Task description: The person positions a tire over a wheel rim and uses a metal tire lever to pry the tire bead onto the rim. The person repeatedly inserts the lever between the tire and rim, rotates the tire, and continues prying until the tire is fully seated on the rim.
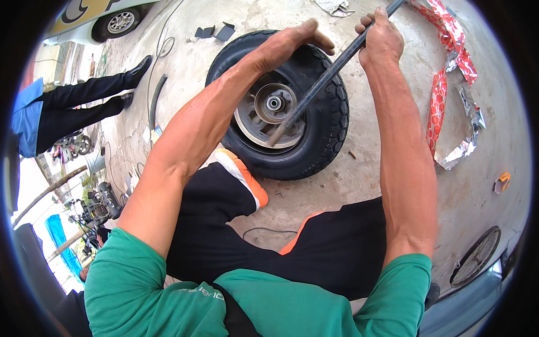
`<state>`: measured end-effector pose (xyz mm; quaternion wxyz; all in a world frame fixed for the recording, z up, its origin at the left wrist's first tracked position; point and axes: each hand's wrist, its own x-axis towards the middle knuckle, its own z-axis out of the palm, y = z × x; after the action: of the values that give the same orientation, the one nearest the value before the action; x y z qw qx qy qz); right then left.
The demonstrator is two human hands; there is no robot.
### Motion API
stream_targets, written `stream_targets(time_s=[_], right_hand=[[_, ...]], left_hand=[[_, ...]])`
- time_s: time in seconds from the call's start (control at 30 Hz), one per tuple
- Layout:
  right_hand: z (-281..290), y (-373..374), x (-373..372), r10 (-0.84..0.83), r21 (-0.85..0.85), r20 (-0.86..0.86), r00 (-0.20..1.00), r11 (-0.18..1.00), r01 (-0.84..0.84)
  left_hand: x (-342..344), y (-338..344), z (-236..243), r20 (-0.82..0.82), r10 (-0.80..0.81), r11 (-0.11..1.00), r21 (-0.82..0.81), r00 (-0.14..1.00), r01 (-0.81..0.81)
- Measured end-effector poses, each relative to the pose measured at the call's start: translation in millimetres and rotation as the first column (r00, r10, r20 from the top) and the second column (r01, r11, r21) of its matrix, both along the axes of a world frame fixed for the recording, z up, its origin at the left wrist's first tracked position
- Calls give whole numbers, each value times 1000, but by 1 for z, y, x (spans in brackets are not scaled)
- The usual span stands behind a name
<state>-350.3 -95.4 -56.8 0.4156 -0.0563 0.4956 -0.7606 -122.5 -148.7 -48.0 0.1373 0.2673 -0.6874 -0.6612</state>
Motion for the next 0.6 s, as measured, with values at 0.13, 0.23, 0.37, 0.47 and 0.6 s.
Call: stream_targets(time_s=[0.13, 0.23, 0.37, 0.47, 0.6], right_hand=[[-2, -8, 35, 7, 171, -42, 999, 985, 0], [-4, 11, 59, 181, 238, -195, 964, 962, -132], [2, 91, 118, 507, 563, -587, 631, 816, -132], [-26, 101, 127, 620, 689, -669, 410, 724, 29], [-27, 83, 135, 768, 833, -530, 360, 550, 52]], left_hand=[[-4, 6, 9, 219, 21, 990, -144, 976, 11], [10, -3, -2, 210, 45, 987, -159, 977, -12], [13, 0, 0, 178, 87, 975, -218, 980, -47], [9, -10, 9, 85, 88, 984, -162, 992, -73], [29, -28, 16, 95, 138, 980, -155, 986, -123]])
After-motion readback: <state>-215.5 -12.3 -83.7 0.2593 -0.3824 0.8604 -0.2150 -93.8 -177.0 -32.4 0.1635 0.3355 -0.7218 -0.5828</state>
